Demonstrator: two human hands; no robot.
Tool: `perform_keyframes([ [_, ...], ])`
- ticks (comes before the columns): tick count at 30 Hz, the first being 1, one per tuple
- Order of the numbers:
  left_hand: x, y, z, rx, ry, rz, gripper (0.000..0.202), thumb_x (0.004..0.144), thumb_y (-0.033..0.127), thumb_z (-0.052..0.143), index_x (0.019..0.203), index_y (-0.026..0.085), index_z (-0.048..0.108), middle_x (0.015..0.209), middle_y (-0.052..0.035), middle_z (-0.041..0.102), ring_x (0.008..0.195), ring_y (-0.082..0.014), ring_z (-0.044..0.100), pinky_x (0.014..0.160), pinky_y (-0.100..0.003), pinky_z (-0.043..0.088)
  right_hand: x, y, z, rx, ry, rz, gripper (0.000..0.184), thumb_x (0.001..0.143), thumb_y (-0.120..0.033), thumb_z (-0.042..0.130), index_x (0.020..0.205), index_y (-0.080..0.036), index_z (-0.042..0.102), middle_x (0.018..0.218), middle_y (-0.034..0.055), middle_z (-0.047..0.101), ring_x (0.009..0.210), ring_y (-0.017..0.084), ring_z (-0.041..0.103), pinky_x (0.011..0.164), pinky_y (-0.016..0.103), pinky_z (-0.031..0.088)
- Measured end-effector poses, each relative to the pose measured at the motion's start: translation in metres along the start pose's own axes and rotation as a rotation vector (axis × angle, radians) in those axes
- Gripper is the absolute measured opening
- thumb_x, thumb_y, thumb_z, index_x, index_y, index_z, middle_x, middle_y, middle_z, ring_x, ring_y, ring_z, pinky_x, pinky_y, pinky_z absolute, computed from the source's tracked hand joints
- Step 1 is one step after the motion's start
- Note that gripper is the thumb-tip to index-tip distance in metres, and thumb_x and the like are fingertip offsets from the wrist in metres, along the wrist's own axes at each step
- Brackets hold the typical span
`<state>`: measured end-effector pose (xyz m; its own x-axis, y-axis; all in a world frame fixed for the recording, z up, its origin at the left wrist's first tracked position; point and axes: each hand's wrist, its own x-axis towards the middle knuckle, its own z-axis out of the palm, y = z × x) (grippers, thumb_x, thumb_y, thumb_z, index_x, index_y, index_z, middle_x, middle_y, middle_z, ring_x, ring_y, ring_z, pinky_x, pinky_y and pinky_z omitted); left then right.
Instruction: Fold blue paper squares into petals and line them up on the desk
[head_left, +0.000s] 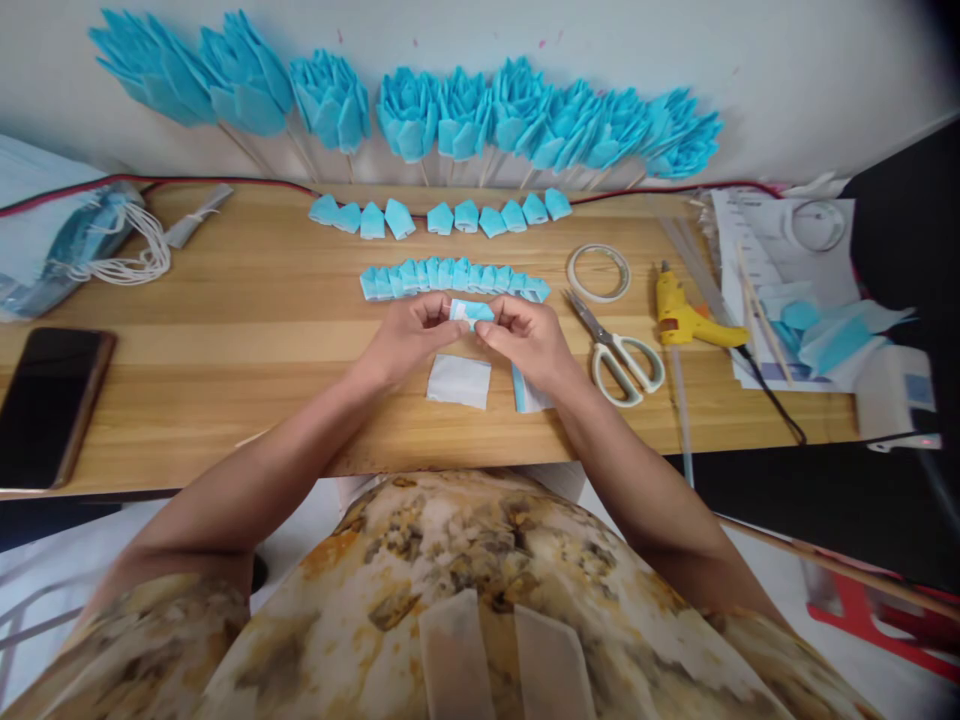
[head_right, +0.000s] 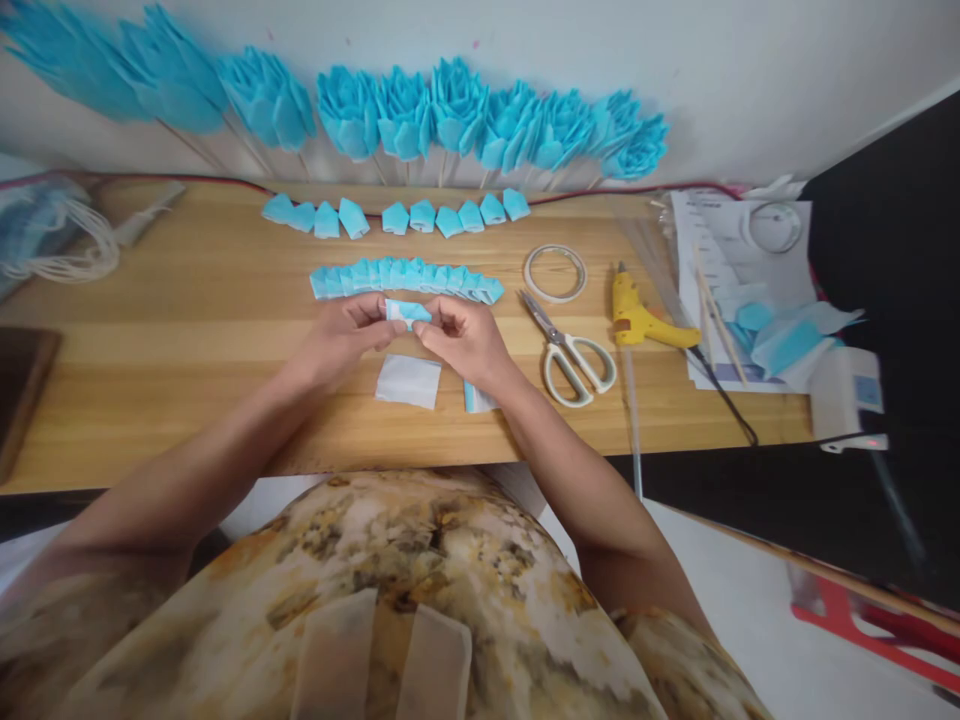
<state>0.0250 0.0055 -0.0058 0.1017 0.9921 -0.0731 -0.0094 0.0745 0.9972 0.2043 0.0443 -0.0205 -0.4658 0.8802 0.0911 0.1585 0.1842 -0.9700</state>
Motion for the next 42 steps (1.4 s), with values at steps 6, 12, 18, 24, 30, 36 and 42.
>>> perform_keyframes([
  [6, 0.001, 0.0, -0.003, -0.013, -0.011, -0.043, 0.024, 0.07, 0.032, 0.071, 0.063, 0.018, 0.053, 0.058, 0.0047, 0.047, 0.055, -0.0077, 0.037, 0.054, -0.024, 0.029, 0.0, 0.002, -0.002, 0.063, -0.039, 0.044, 0.023, 0.08, -0.037, 0.07, 0.07, -0.021, 0.059, 0.063, -0.0037, 0.059, 0.06, 0.011, 0.051, 0.06, 0.027, 0.04],
  [12, 0.001, 0.001, -0.006, 0.034, 0.04, -0.048, 0.019, 0.072, 0.03, 0.069, 0.065, 0.017, 0.057, 0.058, 0.0036, 0.049, 0.055, -0.0083, 0.038, 0.054, -0.025, 0.029, 0.0, 0.001, -0.006, 0.158, -0.085, 0.084, 0.024, 0.085, -0.041, 0.069, 0.074, -0.02, 0.068, 0.073, -0.0009, 0.07, 0.066, 0.012, 0.059, 0.066, 0.028, 0.047],
  [18, 0.004, -0.004, -0.005, -0.009, 0.069, -0.008, 0.015, 0.078, 0.029, 0.068, 0.073, 0.018, 0.059, 0.057, 0.0041, 0.049, 0.052, -0.0084, 0.039, 0.051, -0.024, 0.03, 0.001, 0.003, -0.003, 0.131, 0.01, 0.06, 0.024, 0.081, -0.039, 0.071, 0.069, -0.02, 0.063, 0.065, -0.0023, 0.066, 0.062, 0.011, 0.055, 0.061, 0.028, 0.044],
  [24, 0.001, -0.009, -0.001, 0.16, 0.312, 0.293, 0.016, 0.083, 0.028, 0.072, 0.078, 0.019, 0.061, 0.063, 0.0036, 0.053, 0.055, -0.0077, 0.042, 0.052, -0.023, 0.034, 0.0, -0.002, -0.001, 0.029, 0.149, 0.007, 0.022, 0.082, -0.035, 0.067, 0.068, -0.02, 0.06, 0.061, -0.0044, 0.053, 0.059, 0.009, 0.043, 0.057, 0.026, 0.036],
  [30, -0.005, -0.013, 0.006, 0.403, 0.258, 0.427, 0.005, 0.083, 0.017, 0.066, 0.08, 0.018, 0.069, 0.061, 0.0046, 0.051, 0.057, -0.0083, 0.042, 0.057, -0.025, 0.035, 0.0, -0.005, 0.002, -0.025, 0.143, -0.071, 0.023, 0.08, -0.034, 0.064, 0.065, -0.021, 0.052, 0.06, -0.0056, 0.043, 0.057, 0.009, 0.035, 0.056, 0.025, 0.035],
  [36, -0.005, -0.014, 0.005, 0.465, 0.25, 0.331, 0.006, 0.084, 0.022, 0.066, 0.085, 0.02, 0.071, 0.062, 0.0033, 0.05, 0.06, -0.011, 0.044, 0.059, -0.027, 0.034, -0.002, -0.005, 0.004, -0.165, 0.158, -0.113, 0.022, 0.082, -0.033, 0.062, 0.067, -0.022, 0.051, 0.063, -0.0033, 0.049, 0.061, 0.011, 0.042, 0.06, 0.027, 0.038],
  [42, -0.005, -0.017, 0.005, 0.467, 0.237, 0.316, 0.006, 0.084, 0.024, 0.066, 0.083, 0.02, 0.07, 0.066, 0.0011, 0.055, 0.062, -0.0118, 0.045, 0.06, -0.027, 0.035, -0.004, 0.0, 0.005, -0.329, 0.157, -0.245, 0.017, 0.085, -0.027, 0.06, 0.07, -0.023, 0.054, 0.066, -0.0022, 0.056, 0.063, 0.013, 0.048, 0.066, 0.029, 0.043],
])
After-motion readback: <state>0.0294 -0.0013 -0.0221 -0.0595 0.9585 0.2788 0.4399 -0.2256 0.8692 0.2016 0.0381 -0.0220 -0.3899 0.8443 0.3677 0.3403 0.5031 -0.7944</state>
